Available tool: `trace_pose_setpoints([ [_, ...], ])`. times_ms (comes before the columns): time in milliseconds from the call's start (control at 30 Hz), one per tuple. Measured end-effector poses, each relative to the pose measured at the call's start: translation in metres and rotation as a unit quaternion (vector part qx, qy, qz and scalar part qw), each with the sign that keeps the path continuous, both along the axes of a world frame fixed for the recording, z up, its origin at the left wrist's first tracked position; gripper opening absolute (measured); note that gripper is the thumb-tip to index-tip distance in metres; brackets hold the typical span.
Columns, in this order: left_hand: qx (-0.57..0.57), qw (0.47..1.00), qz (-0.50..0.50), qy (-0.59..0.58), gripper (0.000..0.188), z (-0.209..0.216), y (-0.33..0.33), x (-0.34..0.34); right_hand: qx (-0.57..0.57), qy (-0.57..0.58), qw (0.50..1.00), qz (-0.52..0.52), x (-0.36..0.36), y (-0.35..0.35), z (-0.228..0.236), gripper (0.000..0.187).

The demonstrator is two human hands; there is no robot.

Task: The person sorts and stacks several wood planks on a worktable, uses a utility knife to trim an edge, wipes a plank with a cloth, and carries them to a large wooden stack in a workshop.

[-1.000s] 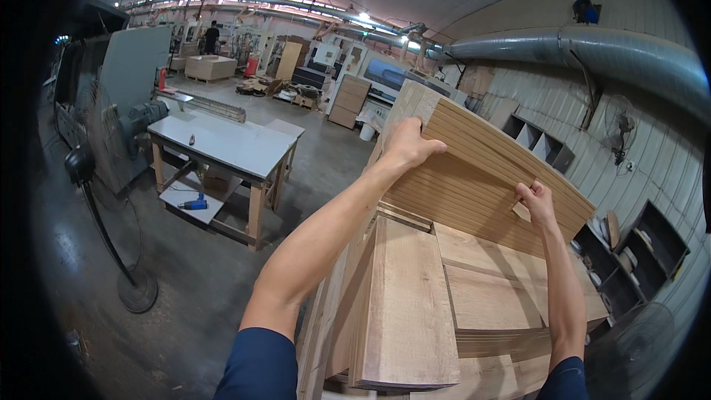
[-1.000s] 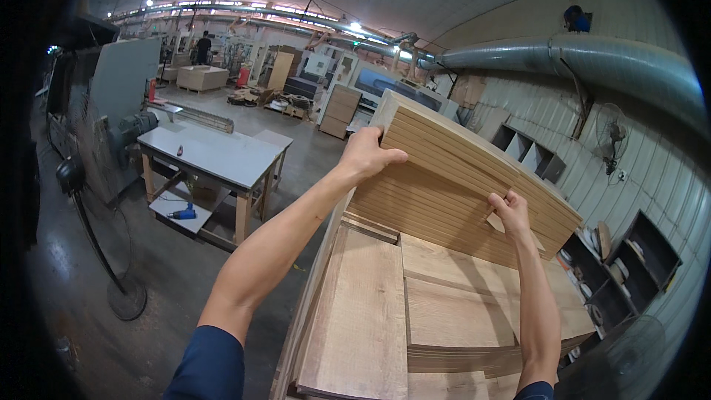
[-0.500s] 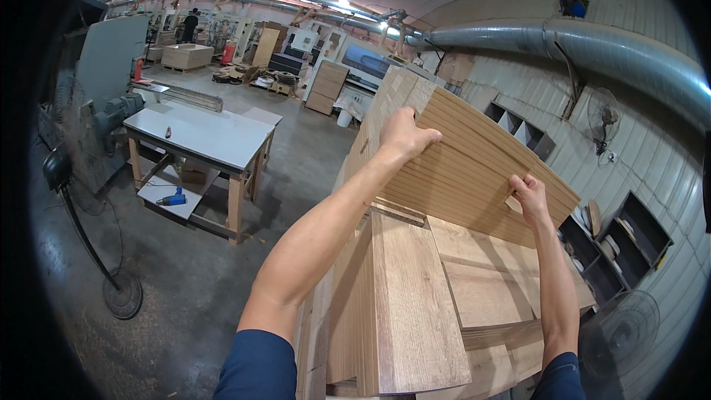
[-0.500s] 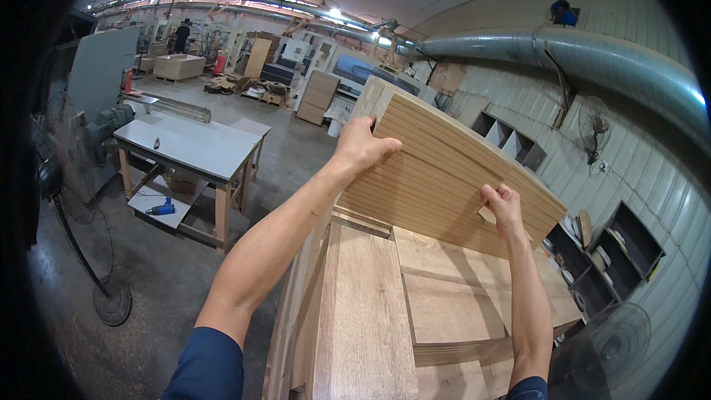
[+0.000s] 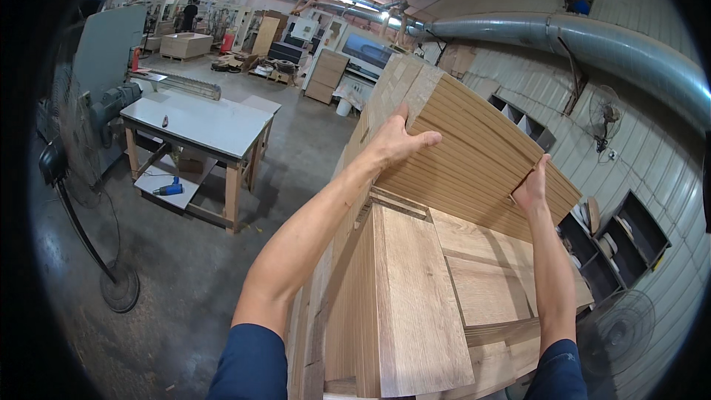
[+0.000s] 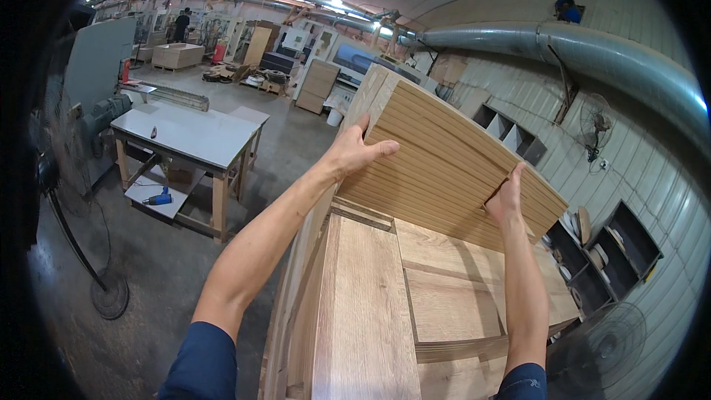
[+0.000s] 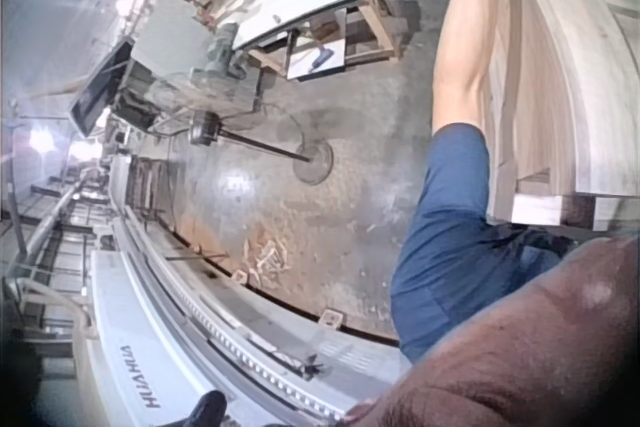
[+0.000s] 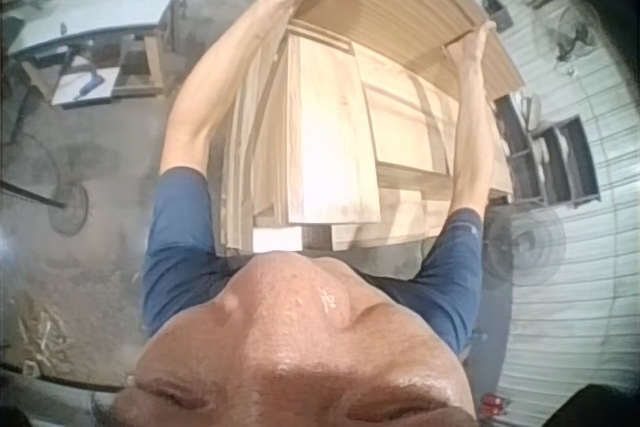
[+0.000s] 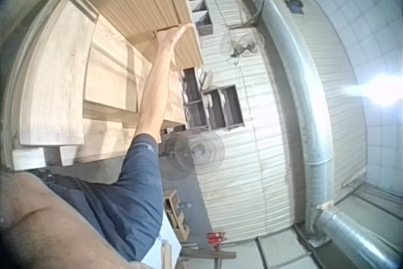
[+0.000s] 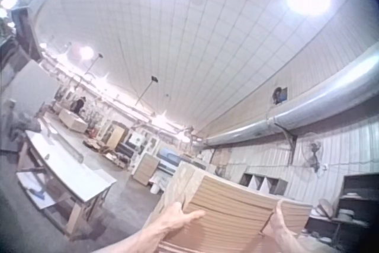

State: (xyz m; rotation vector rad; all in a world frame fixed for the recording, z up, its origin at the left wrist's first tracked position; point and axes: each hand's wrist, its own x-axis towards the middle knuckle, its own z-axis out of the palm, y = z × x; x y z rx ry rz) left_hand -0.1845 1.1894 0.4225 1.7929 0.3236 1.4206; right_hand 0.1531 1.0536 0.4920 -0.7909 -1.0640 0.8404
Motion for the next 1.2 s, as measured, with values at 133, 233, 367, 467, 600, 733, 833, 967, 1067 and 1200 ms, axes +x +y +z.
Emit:
trace_pose_setpoints([
  [133, -0.004, 1.0, -0.006, -0.005, 0.107, 0.006, 0.01, 0.007, -0.01, 0.004, 1.0, -0.021, 0.007, 0.011, 0.005, 0.086],
  [233, -0.017, 0.995, -0.048, -0.086, 0.105, -0.001, 0.03, 0.014, -0.018, 0.024, 0.998, -0.05, -0.002, 0.015, 0.007, 0.085],
  [367, -0.082, 0.969, -0.173, -0.154, 0.099, -0.003, 0.071, -0.008, -0.024, 0.028, 0.996, -0.079, -0.013, 0.022, 0.001, 0.086],
  [467, -0.128, 0.961, -0.183, -0.164, 0.094, 0.009, 0.023, -0.022, -0.017, 0.014, 0.995, -0.1, 0.005, 0.016, -0.009, 0.087],
  [600, -0.099, 0.964, -0.191, -0.158, 0.091, 0.01, 0.058, -0.004, 0.006, 0.013, 0.996, -0.084, 0.023, 0.023, -0.009, 0.087],
  [733, -0.078, 0.972, -0.193, -0.107, 0.09, -0.008, 0.083, 0.032, 0.009, 0.011, 0.996, -0.089, 0.007, 0.027, -0.011, 0.088],
  [833, -0.106, 0.952, -0.262, -0.115, 0.084, -0.007, 0.084, 0.027, -0.007, 0.011, 0.993, -0.114, -0.002, 0.022, -0.011, 0.089],
  [967, 0.0, 0.987, -0.133, -0.086, 0.086, 0.007, 0.09, 0.029, -0.013, 0.006, 0.993, -0.12, -0.014, 0.019, -0.006, 0.091],
  [1067, -0.076, 0.969, -0.211, -0.105, 0.087, 0.007, 0.076, 0.022, -0.008, 0.009, 0.993, -0.121, -0.015, 0.022, -0.008, 0.091],
  [1200, 0.136, 0.969, 0.181, -0.094, 0.096, 0.023, 0.024, 0.024, -0.007, 0.017, 0.993, -0.117, 0.012, 0.028, -0.014, 0.09],
])
